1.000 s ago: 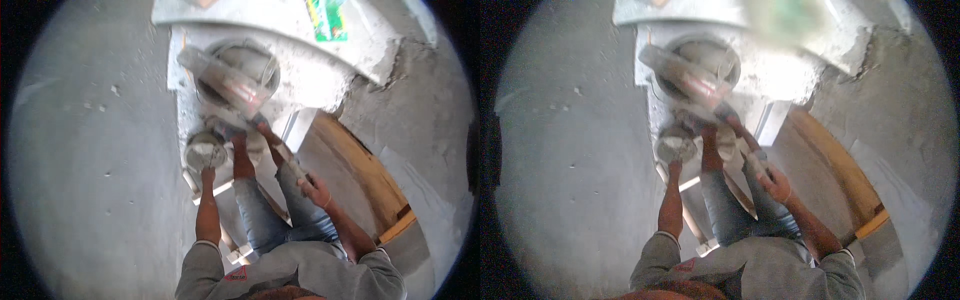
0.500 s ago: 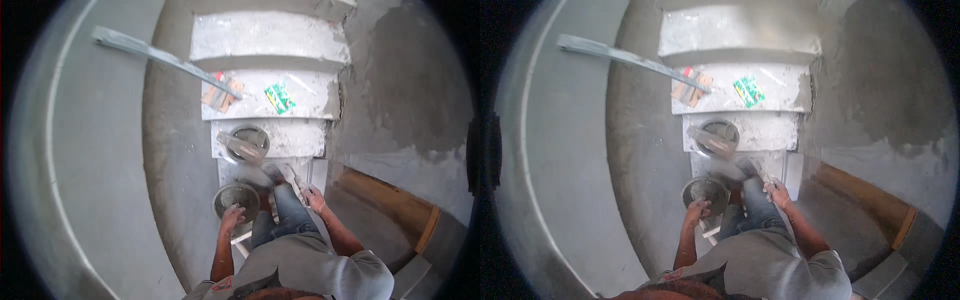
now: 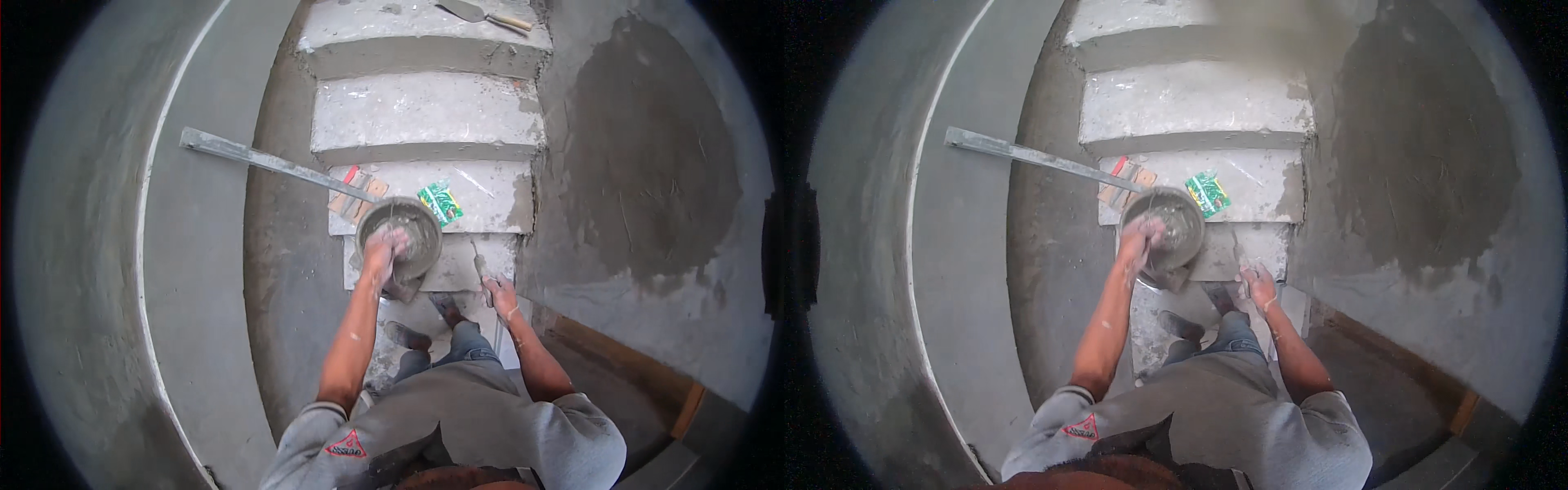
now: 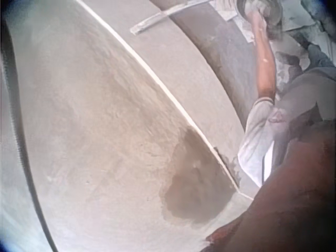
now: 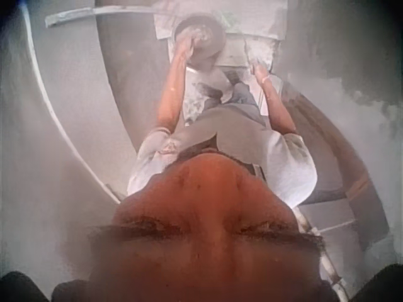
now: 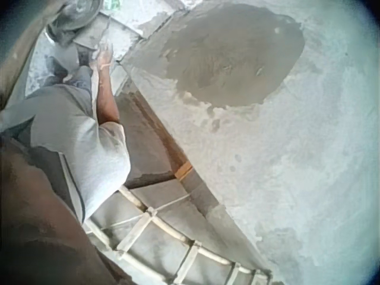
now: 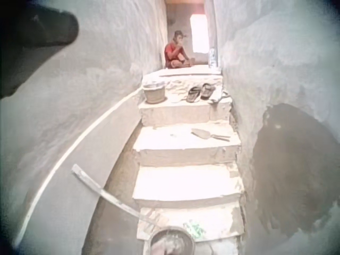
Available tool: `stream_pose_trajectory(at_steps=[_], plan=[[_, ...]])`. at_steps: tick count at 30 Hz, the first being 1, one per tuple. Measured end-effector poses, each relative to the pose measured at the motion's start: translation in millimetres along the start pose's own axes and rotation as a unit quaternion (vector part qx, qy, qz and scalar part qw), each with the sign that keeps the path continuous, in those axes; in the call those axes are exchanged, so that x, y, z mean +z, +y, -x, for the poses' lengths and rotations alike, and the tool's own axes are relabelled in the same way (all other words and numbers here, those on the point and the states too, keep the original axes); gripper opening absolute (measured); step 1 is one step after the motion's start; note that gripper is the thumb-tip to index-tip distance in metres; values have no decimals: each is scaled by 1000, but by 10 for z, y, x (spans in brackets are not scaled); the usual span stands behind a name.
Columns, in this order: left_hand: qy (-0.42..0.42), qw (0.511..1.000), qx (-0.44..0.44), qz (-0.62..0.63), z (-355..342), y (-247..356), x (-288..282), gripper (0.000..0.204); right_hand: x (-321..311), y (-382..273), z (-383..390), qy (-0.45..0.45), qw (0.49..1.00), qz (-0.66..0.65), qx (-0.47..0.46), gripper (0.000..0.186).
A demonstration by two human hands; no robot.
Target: The person applies plaster to a wall ledge and corner using a putty knife and a trowel, smoothing the surface against a straight-edge tool. They repeatedly pick up plaster from a bucket and apply it to the concrete surfaces.
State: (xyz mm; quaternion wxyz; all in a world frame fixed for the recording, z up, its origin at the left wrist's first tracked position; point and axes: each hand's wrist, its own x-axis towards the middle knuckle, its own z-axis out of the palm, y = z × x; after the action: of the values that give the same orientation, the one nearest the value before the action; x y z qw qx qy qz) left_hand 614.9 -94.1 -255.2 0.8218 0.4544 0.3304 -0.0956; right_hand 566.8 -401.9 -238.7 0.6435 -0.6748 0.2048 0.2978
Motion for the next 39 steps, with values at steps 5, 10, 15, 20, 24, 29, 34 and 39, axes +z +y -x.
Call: stream_pose_trajectory(at_steps=[5,10,15,20,24,29,34,39], plan=[[11,991,85,-101,-997,193,482,43,-557,162,-155,58,998,-24,-2,29],[101,758,236,-600,-1671,40,14,35,-679,2,-146,46,995,-83,29,34],[153,677,401,-599,-1331,-408,-488,40,-389,-291,-461,9,996,-85,-28,33],[-21,967,-37,-251,176,-675,9,35,-90,-826,-952,-70,988,-120,-64,44],[67,994,-76,-38,721,-1138,169,32,72,-426,-1308,-143,984,-99,-49,45],[136,979,-117,-96,473,-1677,-193,21,-111,195,-1151,-100,987,73,-106,33],[302,878,-94,-359,-250,-2457,-1322,21,-622,566,-629,-77,987,132,52,29],[286,884,-142,-342,-1054,-2748,-1713,34,-1120,1119,-270,-41,983,131,118,22]])
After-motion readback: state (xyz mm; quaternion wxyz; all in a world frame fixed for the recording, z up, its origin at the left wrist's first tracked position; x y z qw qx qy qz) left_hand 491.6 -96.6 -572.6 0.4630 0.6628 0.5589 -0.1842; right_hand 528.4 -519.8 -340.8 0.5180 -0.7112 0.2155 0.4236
